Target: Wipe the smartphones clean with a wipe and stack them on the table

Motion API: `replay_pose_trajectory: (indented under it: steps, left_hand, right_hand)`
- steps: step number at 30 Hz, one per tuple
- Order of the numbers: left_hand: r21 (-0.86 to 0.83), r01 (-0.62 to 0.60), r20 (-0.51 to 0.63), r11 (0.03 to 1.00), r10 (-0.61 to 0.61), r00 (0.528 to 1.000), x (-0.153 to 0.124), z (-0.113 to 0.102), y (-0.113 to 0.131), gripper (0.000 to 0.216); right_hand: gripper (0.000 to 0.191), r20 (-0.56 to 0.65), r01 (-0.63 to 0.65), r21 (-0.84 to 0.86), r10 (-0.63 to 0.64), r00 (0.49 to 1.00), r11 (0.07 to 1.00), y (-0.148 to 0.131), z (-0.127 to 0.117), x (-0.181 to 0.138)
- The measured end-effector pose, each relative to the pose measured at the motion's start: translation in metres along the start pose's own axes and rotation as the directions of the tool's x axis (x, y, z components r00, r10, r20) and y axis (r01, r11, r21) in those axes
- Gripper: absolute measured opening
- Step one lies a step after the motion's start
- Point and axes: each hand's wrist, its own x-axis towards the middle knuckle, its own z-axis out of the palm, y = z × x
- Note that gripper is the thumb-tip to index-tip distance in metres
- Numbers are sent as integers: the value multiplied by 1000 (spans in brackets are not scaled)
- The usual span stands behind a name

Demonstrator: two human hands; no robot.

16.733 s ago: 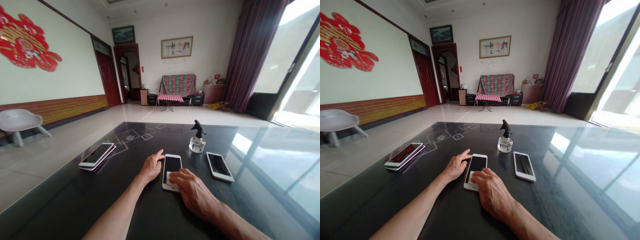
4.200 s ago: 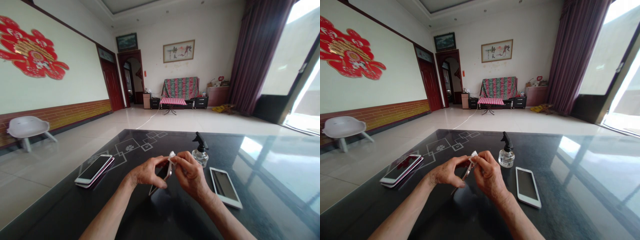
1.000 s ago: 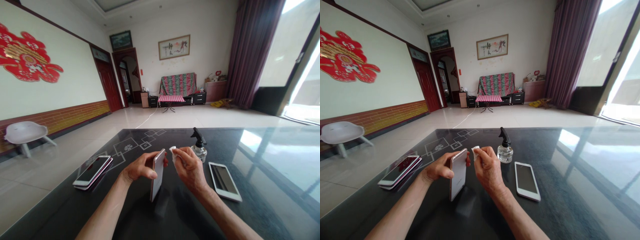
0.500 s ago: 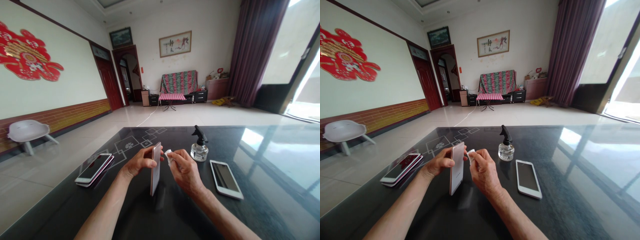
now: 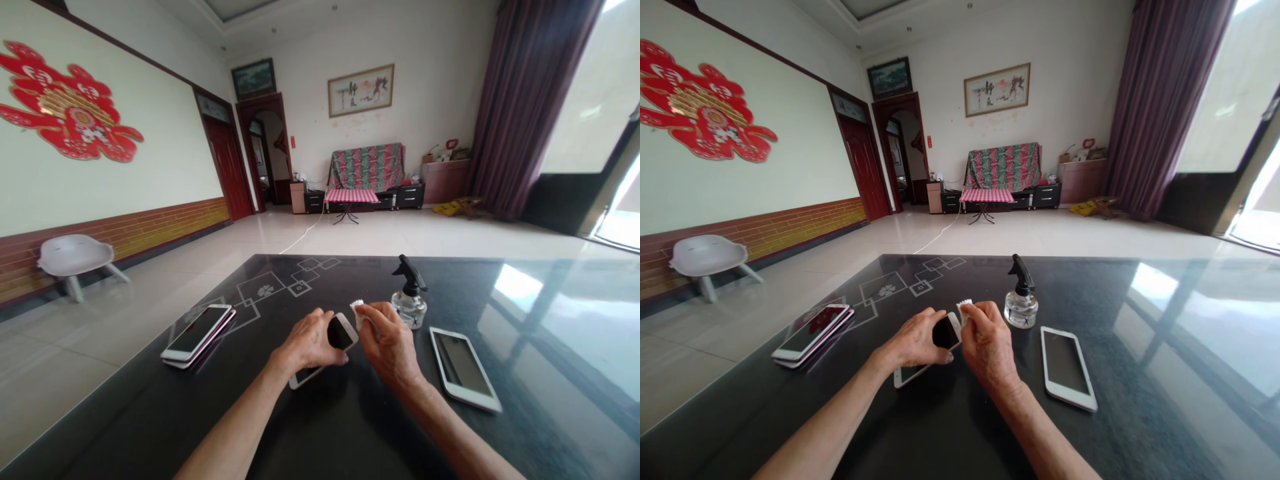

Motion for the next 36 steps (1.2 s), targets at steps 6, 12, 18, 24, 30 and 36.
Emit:
replay_pose_trajectory:
  steps: [6,12,18,24,30,36]
  left_hand:
    - [118,62,-9,991,-62,998,-3,20,9,53]
    - [95,60,3,994,-60,998,0,21,9,55]
    - [77,35,17,996,-36,999,4,24,7,48]
    - [37,-4,93,999,0,996,10,17,-1,63]
    - [-309,-57,131,949,102,986,3,10,-32,66]
    - [-502,-69,70,862,120,990,-3,21,-59,53]
  right_hand:
    - [25,27,-32,-89,35,999,996,25,6,-10]
    - [26,132,-2,-102,15,991,995,31,13,-19]
    - [25,312,116,-87,-84,947,989,25,19,-27]
    - [24,350,101,-74,-69,934,992,29,20,-25]
    - [26,353,121,-77,-87,932,990,31,21,-24]
    - [25,357,146,-99,-102,929,984,30,21,-21]
